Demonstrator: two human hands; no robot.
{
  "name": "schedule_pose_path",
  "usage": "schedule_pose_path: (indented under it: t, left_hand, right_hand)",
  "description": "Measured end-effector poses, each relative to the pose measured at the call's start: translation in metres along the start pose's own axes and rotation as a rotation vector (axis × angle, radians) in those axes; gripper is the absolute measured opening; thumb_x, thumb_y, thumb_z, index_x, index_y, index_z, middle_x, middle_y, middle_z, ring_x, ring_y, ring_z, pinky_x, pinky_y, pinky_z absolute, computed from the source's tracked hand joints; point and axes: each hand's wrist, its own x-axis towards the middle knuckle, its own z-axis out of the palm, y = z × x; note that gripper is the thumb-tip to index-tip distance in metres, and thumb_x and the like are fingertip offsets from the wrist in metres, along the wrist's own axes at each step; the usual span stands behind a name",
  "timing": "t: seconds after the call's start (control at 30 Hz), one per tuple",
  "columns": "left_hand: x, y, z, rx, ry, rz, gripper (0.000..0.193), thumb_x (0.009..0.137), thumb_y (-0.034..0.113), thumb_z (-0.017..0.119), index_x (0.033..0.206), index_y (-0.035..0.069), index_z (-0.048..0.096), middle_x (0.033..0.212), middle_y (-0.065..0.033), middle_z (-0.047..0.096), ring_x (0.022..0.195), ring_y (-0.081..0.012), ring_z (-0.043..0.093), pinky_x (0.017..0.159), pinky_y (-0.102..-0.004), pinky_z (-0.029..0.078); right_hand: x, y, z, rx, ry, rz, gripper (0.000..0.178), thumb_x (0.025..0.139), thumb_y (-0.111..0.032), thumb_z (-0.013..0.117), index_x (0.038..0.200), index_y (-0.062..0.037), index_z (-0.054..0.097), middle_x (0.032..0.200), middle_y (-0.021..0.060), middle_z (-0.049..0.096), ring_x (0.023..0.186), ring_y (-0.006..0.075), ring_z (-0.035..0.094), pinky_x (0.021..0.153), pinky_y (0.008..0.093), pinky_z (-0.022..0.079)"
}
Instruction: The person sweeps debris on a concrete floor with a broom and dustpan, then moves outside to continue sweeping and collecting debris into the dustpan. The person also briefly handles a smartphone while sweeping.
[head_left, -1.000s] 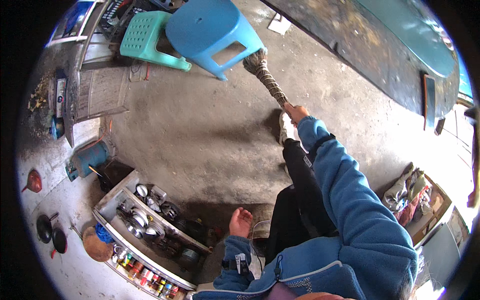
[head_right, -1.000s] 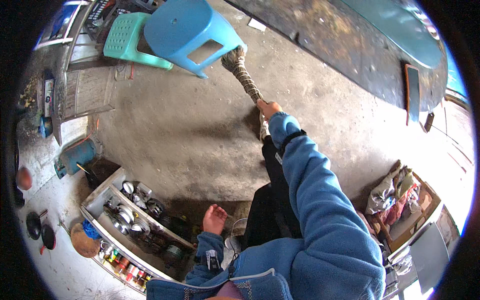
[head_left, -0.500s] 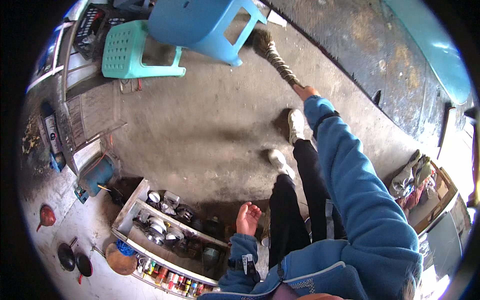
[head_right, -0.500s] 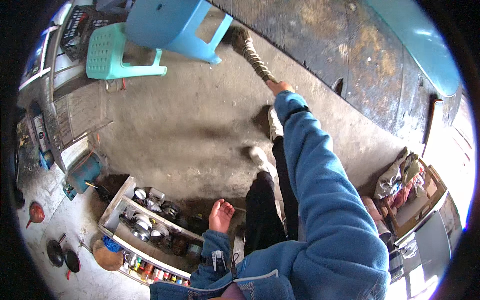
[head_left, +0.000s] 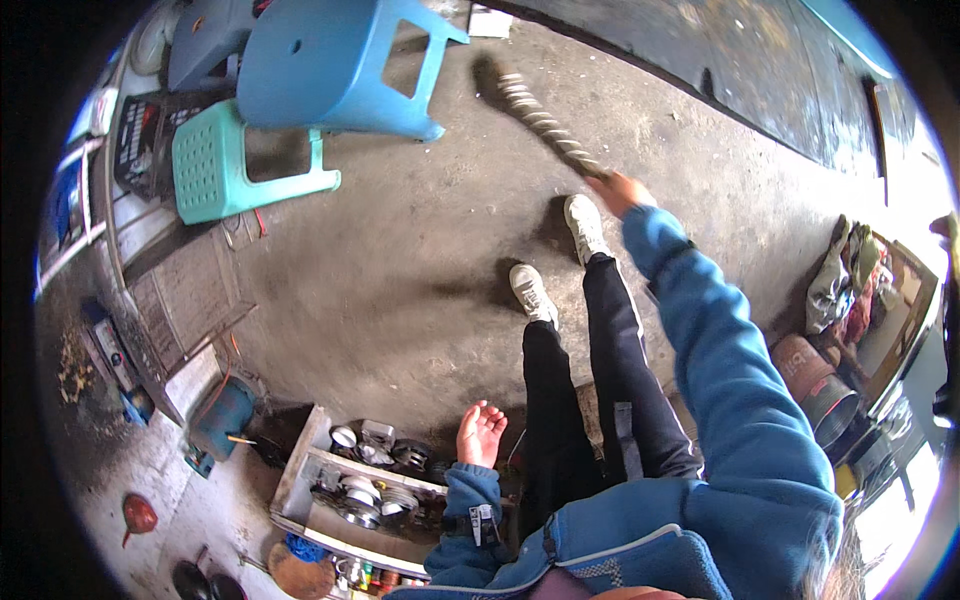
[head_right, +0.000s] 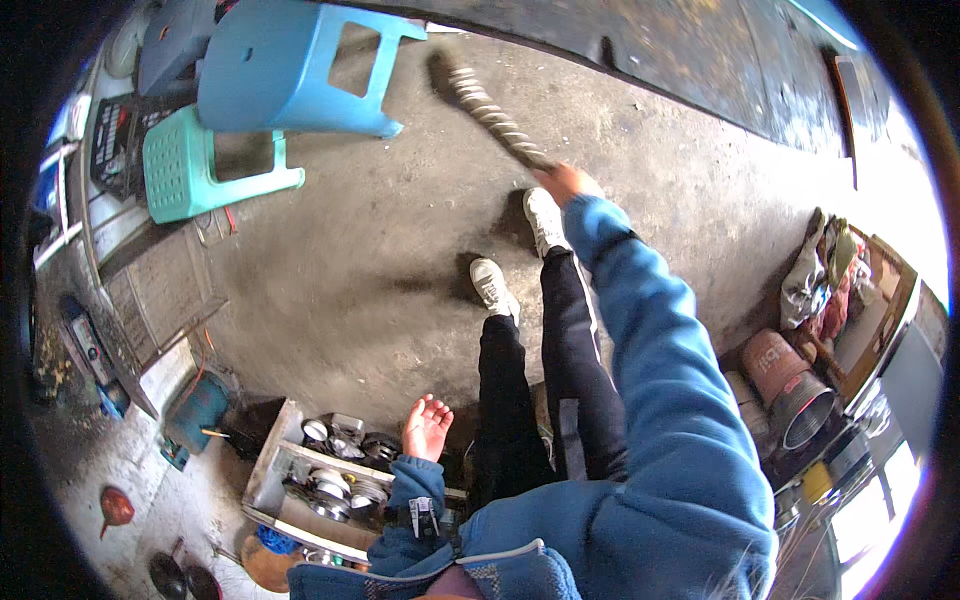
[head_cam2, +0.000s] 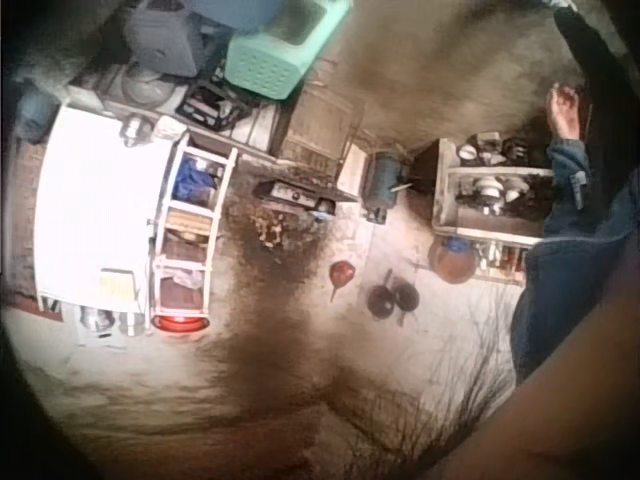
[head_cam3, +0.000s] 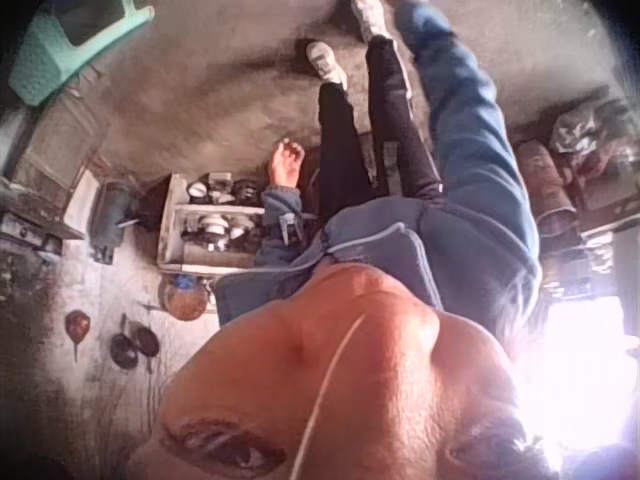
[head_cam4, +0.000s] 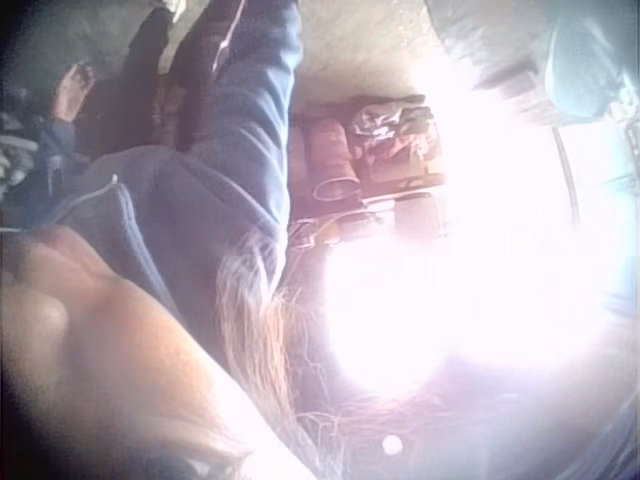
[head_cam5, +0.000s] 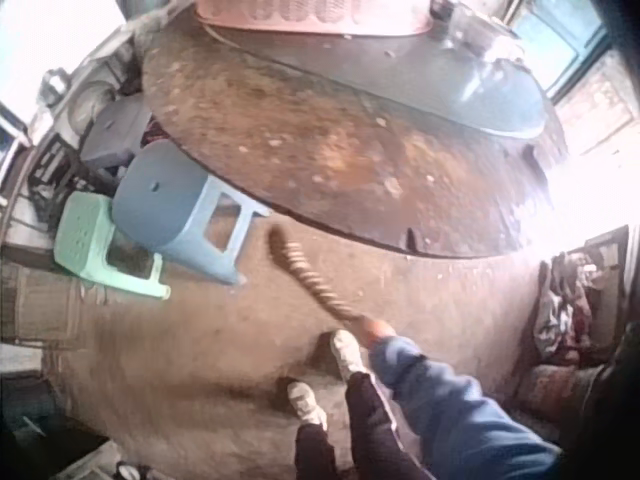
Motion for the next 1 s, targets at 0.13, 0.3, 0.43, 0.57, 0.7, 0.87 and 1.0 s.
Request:
schedule_pose_path:
  t: [0.13, 0.3, 0.43, 0.57, 0.7, 0.87, 1.0]
  left_hand:
    - [0.005, 0.028, -0.011, 0.044, 0.011, 0.036, 0.020, 0.083, 0.024, 0.052, 0.095, 0.009, 0.054, 0.083, -0.0062, 0.057, 0.080, -0.0194, 0.053, 0.077, -0.0344, 0.044]
    - [-0.003, 0.058, 0.021, 0.191, -0.053, 0.074, 0.020, 0.083, 0.024, 0.052, 0.094, 0.009, 0.054, 0.083, -0.0062, 0.057, 0.079, -0.0190, 0.053, 0.075, -0.0341, 0.044]
    - [-0.022, 0.064, 0.104, 0.441, -0.240, 0.185, 0.019, 0.083, 0.018, 0.051, 0.099, 0.007, 0.049, 0.082, -0.0071, 0.055, 0.078, -0.0174, 0.052, 0.073, -0.0301, 0.043]
    - [-0.050, 0.058, 0.230, 1.130, -0.473, 0.833, 0.025, 0.080, 0.003, 0.052, 0.103, 0.004, 0.043, 0.088, -0.0060, 0.052, 0.081, -0.0137, 0.049, 0.076, -0.0260, 0.040]
    - [-0.073, 0.022, 0.363, 1.469, -0.623, 1.628, 0.042, 0.074, 0.001, 0.055, 0.112, -0.002, 0.040, 0.113, -0.0135, 0.044, 0.104, -0.0234, 0.042, 0.092, -0.0357, 0.032]
    - [-0.051, -0.065, 0.459, 1.797, -0.368, 2.145, 0.062, 0.083, 0.030, 0.049, 0.129, -0.003, 0.023, 0.135, -0.0205, 0.019, 0.126, -0.0334, 0.016, 0.102, -0.0443, 0.013]
    - [-0.012, -0.109, 0.488, 1.913, -0.094, 2.104, 0.077, 0.084, 0.051, 0.034, 0.134, 0.000, 0.006, 0.140, -0.0188, 0.000, 0.129, -0.0356, -0.003, 0.100, -0.0517, 0.001]
  right_hand:
    - [0.037, -0.015, 0.015, -0.144, 0.033, 0.016, 0.057, 0.077, -0.057, 0.043, 0.097, -0.0058, 0.059, 0.091, 0.0200, 0.059, 0.090, 0.0338, 0.057, 0.076, 0.0406, 0.045]
    - [-0.022, 0.129, -0.014, 0.155, 0.100, 0.417, 0.059, 0.075, -0.057, 0.047, 0.095, -0.0031, 0.060, 0.089, 0.0196, 0.060, 0.086, 0.0328, 0.058, 0.073, 0.0384, 0.044]
    - [-0.064, 0.194, -0.050, 0.198, 0.215, 0.532, 0.055, 0.074, -0.056, 0.048, 0.095, -0.0061, 0.061, 0.088, 0.0172, 0.061, 0.084, 0.0311, 0.059, 0.072, 0.0387, 0.045]
    - [-0.052, 0.169, -0.067, 0.273, 0.280, 0.458, 0.049, 0.075, -0.053, 0.051, 0.096, -0.0095, 0.062, 0.093, 0.0138, 0.061, 0.087, 0.0293, 0.059, 0.075, 0.0377, 0.045]
    - [0.002, 0.117, -0.085, 0.395, 0.250, 0.291, 0.040, 0.076, -0.044, 0.054, 0.097, -0.0104, 0.062, 0.097, 0.0103, 0.061, 0.092, 0.0255, 0.058, 0.079, 0.0362, 0.045]
    - [0.065, 0.136, -0.096, 0.586, 0.193, 0.200, 0.037, 0.078, -0.042, 0.053, 0.097, -0.0108, 0.062, 0.098, 0.0098, 0.060, 0.093, 0.0246, 0.057, 0.080, 0.0358, 0.045]
    - [0.041, 0.273, -0.059, 0.629, 0.161, 0.281, 0.045, 0.076, -0.049, 0.051, 0.095, -0.0092, 0.062, 0.096, 0.0119, 0.061, 0.088, 0.0287, 0.059, 0.076, 0.0387, 0.046]
